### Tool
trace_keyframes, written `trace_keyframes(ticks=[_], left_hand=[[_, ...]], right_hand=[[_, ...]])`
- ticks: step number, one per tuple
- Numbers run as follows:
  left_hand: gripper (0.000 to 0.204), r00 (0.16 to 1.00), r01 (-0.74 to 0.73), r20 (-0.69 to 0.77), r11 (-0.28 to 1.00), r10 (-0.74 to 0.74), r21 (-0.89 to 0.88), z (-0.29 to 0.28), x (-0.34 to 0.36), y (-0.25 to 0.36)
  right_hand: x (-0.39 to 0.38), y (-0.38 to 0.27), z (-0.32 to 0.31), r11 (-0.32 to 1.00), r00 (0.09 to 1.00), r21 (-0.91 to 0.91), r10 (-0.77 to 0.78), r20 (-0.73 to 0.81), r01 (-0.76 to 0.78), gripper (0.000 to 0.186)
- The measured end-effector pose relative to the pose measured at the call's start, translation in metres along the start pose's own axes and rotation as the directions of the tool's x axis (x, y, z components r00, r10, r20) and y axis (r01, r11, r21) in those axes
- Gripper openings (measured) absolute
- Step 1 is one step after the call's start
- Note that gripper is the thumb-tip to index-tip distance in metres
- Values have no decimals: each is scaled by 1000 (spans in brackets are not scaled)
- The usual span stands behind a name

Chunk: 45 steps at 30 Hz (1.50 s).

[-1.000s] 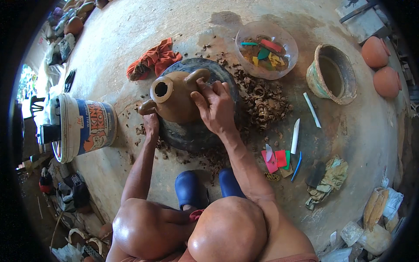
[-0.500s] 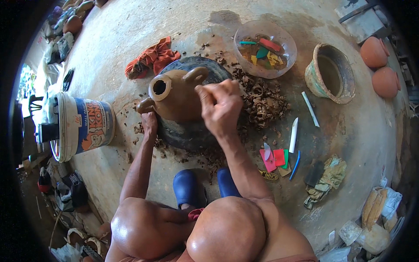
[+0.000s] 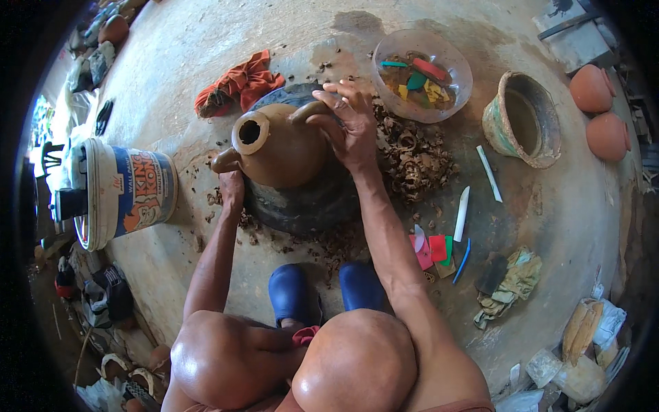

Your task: The person shapes the handles of a clay jug by hand while the jug rotates on a pottery wheel.

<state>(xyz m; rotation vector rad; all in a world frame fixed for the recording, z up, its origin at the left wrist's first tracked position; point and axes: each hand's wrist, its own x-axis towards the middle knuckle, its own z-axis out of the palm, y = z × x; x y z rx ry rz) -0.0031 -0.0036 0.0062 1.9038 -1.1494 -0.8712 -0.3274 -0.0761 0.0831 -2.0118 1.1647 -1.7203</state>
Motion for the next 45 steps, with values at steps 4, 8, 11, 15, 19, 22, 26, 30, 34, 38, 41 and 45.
trace_keyframes(ticks=[4,8,11,15,19,22,26,30,34,38,41,45], left_hand=[[47,1000,8,15,1000,-8,-8,2,-2,-2],[44,1000,-20,-7,1000,20,-11,-2,5,-10],[44,999,-27,18,999,27,16,-2,9,-13],[45,999,-49,22,998,49,38,-3,8,-17],[49,1000,23,16,999,-23,44,1,3,-7],[51,999,28,-24,996,-26,91,5,7,-9],[53,998,-5,-57,994,11,110,-1,8,-16],[43,987,113,-137,970,-85,217,5,6,-18],[63,991,-32,-125,990,49,140,5,1,-12],[59,989,39,-147,987,-16,154,3,0,0],[57,992,45,-120,989,-28,139,5,-2,-1],[58,994,73,-90,985,-60,154,2,3,-9]], right_hand=[[-15,-6,4,997,992,46,61,-109,-57,43],[3,-25,-8,998,998,-51,-28,-48,26,41],[19,-21,-19,972,980,-125,-191,61,197,43],[27,-22,-26,950,958,-158,-247,146,269,42],[16,-23,-29,963,976,-184,-172,136,196,38],[15,-28,-30,973,990,-198,-101,95,118,37],[19,-31,-27,951,976,-261,-118,181,163,44],[2,-44,-10,974,974,-47,224,14,-224,32],[-7,-48,-4,805,830,238,557,13,-544,33],[2,-53,-8,892,895,-76,444,-41,-446,29],[-7,-49,0,798,809,197,586,-33,-570,30],[-14,-50,2,691,730,297,682,31,-659,34]])
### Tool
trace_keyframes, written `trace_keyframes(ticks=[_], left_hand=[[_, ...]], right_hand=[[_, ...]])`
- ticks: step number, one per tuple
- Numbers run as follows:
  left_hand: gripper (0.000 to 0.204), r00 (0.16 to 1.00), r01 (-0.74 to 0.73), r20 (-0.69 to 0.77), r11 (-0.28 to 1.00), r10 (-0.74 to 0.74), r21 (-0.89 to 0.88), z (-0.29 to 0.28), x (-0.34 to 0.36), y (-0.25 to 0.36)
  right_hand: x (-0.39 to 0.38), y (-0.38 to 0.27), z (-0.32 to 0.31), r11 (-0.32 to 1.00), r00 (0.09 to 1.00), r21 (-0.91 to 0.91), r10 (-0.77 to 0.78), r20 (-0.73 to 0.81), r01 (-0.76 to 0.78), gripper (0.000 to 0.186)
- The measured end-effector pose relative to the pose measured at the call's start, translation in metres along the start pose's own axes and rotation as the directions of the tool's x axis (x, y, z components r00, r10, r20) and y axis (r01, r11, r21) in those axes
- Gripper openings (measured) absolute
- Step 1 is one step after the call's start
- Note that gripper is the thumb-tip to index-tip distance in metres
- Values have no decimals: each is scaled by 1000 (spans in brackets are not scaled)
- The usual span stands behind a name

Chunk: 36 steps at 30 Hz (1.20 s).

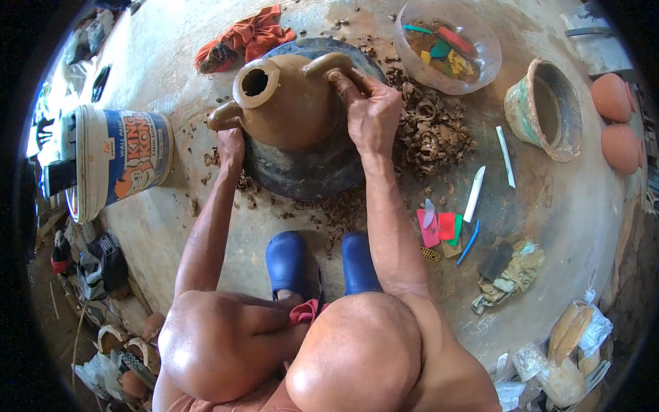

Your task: The person shapes the handles of a clay jug by hand while the jug rotates on a pottery wheel.

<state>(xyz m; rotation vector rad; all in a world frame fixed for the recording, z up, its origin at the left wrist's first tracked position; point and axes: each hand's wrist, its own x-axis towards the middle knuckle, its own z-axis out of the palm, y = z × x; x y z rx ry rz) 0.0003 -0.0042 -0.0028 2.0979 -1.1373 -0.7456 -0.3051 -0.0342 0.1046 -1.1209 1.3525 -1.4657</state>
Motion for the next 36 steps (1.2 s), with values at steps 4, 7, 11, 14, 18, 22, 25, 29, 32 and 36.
trace_keyframes(ticks=[4,7,11,14,18,22,25,29,32,36], left_hand=[[46,999,-29,-46,999,27,-26,8,3,-1],[45,998,-62,-35,995,60,-79,5,2,-2],[45,996,-80,-45,990,75,-119,2,-1,-3],[46,996,-82,-41,992,79,-94,7,-3,2],[46,997,-77,-27,996,76,-46,4,2,-1],[45,995,-83,-58,993,78,-86,0,-4,2],[45,999,-37,-16,997,36,-67,2,-1,5],[44,1000,-26,-6,1000,26,-17,1,7,-7],[49,998,-17,54,999,19,-35,1,2,2],[41,987,-153,-63,980,145,-130,3,-6,12]], right_hand=[[7,28,-9,999,997,7,-46,57,45,37],[0,27,-2,997,999,-58,-42,34,44,43],[-9,11,9,986,1000,-164,-16,-8,14,34],[-2,41,-6,995,995,-3,-96,-20,96,28],[-4,47,-36,992,989,-65,-115,-88,109,26],[3,3,-12,937,946,-191,-312,-92,291,33],[14,-6,-6,865,889,-217,-458,26,452,40],[22,1,-1,854,881,-220,-458,116,472,36],[20,12,-2,938,938,28,-343,-47,344,28],[6,6,-13,891,892,-357,-380,-245,281,21]])
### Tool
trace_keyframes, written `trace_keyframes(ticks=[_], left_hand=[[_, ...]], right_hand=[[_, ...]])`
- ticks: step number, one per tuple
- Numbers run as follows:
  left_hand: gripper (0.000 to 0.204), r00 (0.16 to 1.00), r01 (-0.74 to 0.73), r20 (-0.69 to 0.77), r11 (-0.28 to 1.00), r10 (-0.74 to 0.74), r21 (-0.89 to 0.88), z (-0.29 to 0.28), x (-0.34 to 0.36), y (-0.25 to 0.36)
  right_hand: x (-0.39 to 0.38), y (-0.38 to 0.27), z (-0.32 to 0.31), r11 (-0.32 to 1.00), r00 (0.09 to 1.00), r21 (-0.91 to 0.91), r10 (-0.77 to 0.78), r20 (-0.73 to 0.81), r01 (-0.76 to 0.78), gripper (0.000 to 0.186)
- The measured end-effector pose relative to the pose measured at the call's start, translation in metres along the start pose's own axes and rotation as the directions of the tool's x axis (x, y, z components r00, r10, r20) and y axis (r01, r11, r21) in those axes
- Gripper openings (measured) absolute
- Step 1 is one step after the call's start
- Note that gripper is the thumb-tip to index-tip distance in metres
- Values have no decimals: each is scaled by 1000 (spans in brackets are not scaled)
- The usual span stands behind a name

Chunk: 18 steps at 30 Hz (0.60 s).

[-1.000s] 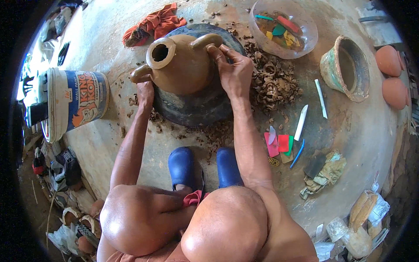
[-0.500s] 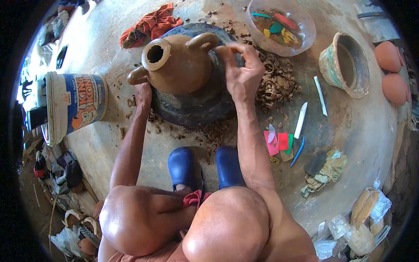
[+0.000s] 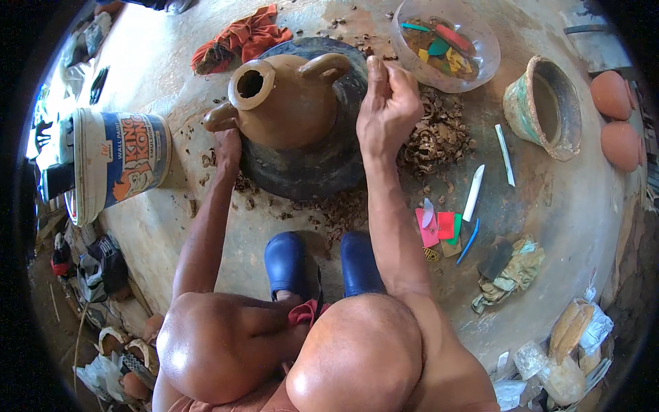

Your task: The person shapes the handles of a clay jug by hand while the jug rotates on a pottery wheel.

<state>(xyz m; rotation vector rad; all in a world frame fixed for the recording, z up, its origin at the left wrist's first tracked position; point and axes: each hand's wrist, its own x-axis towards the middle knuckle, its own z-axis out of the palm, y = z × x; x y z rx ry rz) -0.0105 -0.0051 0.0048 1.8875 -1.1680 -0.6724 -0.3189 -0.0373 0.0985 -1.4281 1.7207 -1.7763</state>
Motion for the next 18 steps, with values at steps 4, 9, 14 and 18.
trace_keyframes(ticks=[4,9,14,18], left_hand=[[41,999,23,22,992,-26,124,-5,-1,4],[54,984,96,136,986,-115,136,-6,4,-8],[47,998,32,39,975,-42,219,-1,12,-33],[45,997,54,33,977,-62,204,0,11,-31]], right_hand=[[-16,-40,-18,996,982,-59,-50,181,62,15],[-10,-62,-12,986,930,-117,-70,360,120,20],[-8,-79,-5,961,893,-178,-117,435,212,18],[-7,-83,-11,860,822,-312,-193,535,405,15]])
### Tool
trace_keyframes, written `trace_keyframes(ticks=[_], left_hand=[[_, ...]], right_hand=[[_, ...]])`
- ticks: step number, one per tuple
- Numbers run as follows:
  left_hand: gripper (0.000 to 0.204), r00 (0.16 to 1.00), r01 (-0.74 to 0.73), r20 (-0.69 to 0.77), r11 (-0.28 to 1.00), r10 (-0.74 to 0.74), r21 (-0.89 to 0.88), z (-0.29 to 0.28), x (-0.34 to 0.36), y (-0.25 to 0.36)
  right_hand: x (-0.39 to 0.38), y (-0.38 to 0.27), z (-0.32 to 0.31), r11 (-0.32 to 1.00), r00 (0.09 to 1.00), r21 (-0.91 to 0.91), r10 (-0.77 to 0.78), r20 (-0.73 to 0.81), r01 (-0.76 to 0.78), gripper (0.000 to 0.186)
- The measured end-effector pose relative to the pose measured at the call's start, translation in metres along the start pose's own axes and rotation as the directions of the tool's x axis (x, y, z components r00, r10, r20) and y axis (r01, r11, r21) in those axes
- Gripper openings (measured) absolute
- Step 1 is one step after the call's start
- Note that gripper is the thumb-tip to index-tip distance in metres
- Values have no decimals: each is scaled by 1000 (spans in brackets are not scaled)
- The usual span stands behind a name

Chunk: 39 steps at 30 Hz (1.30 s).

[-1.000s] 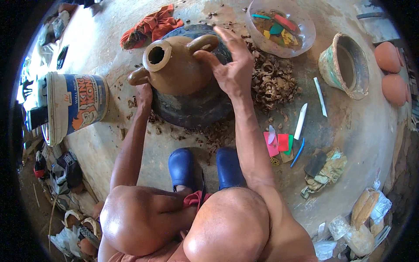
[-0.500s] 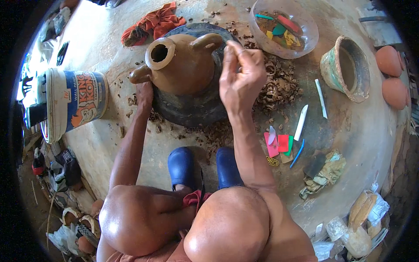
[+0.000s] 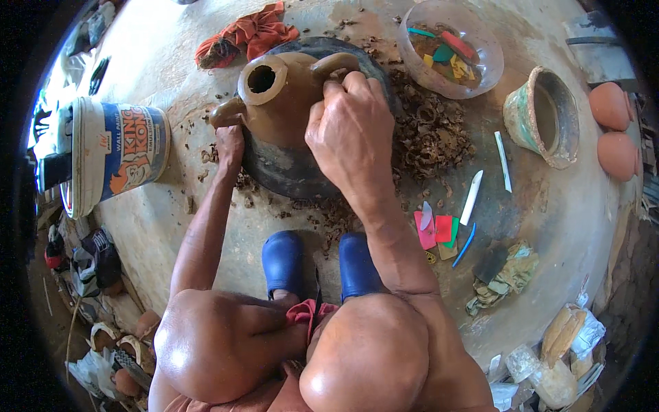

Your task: The person shapes the handles of a clay jug by hand while the jug rotates on a pottery wheel.

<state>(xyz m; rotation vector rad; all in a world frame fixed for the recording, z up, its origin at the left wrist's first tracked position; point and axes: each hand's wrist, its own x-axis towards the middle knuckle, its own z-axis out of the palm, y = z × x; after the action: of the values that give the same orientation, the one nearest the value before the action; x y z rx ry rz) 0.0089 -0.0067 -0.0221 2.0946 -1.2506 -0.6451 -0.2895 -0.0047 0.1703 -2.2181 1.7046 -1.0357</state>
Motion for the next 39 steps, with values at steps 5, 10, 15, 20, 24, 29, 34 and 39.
trace_keyframes(ticks=[5,10,15,20,24,29,34,39], left_hand=[[49,1000,-25,-20,991,22,-130,-4,-3,8],[51,998,56,24,991,-53,-123,-3,-4,16],[50,997,-27,68,972,44,-232,-7,-1,13],[49,995,6,97,992,6,-127,-4,0,9],[49,994,-24,100,993,36,-119,-5,6,-4],[50,997,-38,69,995,45,-89,-1,8,3],[50,993,-53,102,988,68,-143,-11,14,-3],[46,994,-107,25,991,109,-75,-5,7,17]], right_hand=[[3,27,-14,998,997,14,69,-33,-68,20],[13,51,5,951,945,303,152,-289,-60,38],[16,34,31,904,948,402,242,-206,-143,49],[26,21,50,939,902,264,300,-310,-221,40],[19,36,59,958,906,280,168,-388,-58,47],[4,91,45,865,943,500,140,-303,32,40],[-5,84,28,905,932,409,46,-360,113,31],[43,72,-6,876,876,101,-452,-166,472,31]])
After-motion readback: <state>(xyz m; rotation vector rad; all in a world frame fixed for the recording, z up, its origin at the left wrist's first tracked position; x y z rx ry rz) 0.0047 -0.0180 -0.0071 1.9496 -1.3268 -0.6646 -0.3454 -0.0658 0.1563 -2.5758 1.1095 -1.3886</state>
